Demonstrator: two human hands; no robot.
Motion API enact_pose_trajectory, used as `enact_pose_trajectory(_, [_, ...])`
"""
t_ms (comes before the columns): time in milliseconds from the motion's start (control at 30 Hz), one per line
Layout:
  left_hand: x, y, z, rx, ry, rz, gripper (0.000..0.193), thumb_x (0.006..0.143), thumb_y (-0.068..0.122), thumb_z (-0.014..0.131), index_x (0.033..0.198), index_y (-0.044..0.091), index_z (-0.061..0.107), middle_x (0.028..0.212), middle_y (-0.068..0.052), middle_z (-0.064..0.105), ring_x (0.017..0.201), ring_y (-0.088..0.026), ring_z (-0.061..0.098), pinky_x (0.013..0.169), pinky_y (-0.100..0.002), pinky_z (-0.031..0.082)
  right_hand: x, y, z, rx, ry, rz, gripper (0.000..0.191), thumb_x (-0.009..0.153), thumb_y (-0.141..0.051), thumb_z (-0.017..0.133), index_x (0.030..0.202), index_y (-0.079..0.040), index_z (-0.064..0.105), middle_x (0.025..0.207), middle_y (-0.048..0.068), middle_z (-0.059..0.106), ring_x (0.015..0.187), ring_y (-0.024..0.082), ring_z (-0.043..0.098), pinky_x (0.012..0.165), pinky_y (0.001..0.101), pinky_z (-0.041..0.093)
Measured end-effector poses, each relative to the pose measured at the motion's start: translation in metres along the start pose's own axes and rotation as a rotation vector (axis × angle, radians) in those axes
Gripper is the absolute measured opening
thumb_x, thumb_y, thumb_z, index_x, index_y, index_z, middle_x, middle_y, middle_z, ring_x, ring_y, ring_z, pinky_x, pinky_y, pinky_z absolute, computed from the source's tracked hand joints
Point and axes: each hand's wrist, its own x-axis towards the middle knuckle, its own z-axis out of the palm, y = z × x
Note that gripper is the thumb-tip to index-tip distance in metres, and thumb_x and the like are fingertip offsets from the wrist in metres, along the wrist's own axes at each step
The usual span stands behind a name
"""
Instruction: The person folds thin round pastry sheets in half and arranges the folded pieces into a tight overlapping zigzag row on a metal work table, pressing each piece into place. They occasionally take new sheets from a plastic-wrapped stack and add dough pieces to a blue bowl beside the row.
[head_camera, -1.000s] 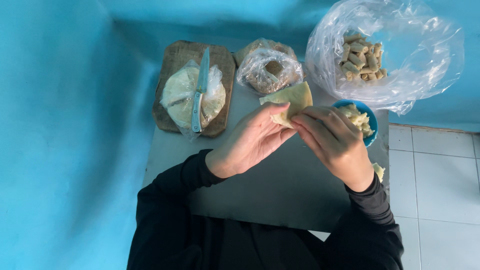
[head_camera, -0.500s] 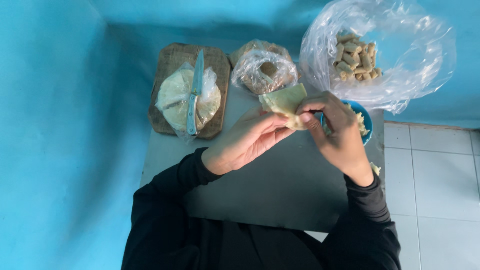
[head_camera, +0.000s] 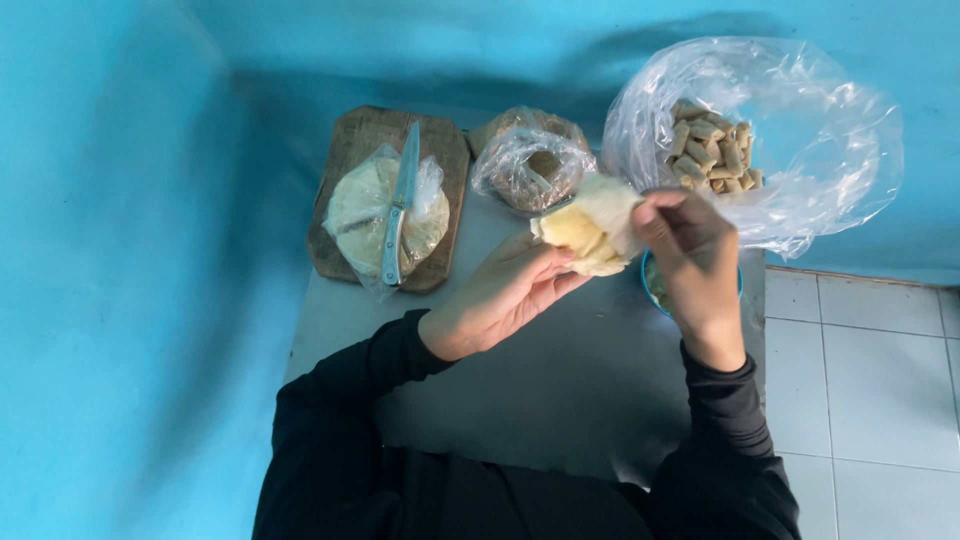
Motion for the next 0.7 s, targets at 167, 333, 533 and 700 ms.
enact_pose_trajectory(167, [-0.010, 0.005, -0.002, -0.058, 0.001, -0.027, 0.041, 0.104, 0.004, 0.051, 0.142, -0.012, 0.046, 0.145, -0.017, 0.054, 0.136, -0.023, 0.053, 0.121, -0.038, 0.041, 0.021, 0.003, -0.006, 0.570, -0.052, 0.136, 0.021, 0.115, -0.011, 0.054, 0.129, 0.004, 0.059, 0.122, 0.010, 0.068, 0.109, 0.016, 0.069, 0.098, 0.0310, 0.057])
enact_pose_trajectory(333, [-0.008, 0.018, 0.016, -0.089, -0.021, -0.165, 0.052, 0.102, 0.011, 0.050, 0.149, -0.008, 0.040, 0.151, -0.016, 0.052, 0.140, -0.023, 0.051, 0.122, -0.036, 0.038, 0.045, 0.012, -0.015, 0.620, -0.044, 0.208, 0.029, 0.111, -0.011, 0.051, 0.133, 0.005, 0.060, 0.126, 0.012, 0.068, 0.114, 0.018, 0.070, 0.100, 0.0333, 0.057])
enact_pose_trajectory(533, [-0.020, 0.055, 0.030, -0.082, -0.181, -0.206, 0.063, 0.103, 0.019, 0.049, 0.158, -0.006, 0.031, 0.158, -0.017, 0.046, 0.146, -0.023, 0.045, 0.124, -0.036, 0.033, 0.072, 0.032, -0.019, 0.628, -0.060, 0.195, 0.027, 0.112, -0.010, 0.051, 0.133, 0.006, 0.057, 0.127, 0.011, 0.068, 0.117, 0.019, 0.070, 0.105, 0.0358, 0.058])
enact_pose_trajectory(700, [-0.038, 0.096, 0.031, -0.170, -0.024, -0.073, 0.059, 0.104, 0.021, 0.058, 0.154, -0.003, 0.036, 0.152, -0.014, 0.048, 0.142, -0.021, 0.046, 0.126, -0.036, 0.035, 0.067, 0.050, 0.007, 0.510, -0.230, 0.466, 0.034, 0.106, -0.012, 0.051, 0.131, 0.008, 0.061, 0.122, 0.012, 0.072, 0.108, 0.017, 0.071, 0.095, 0.0309, 0.058])
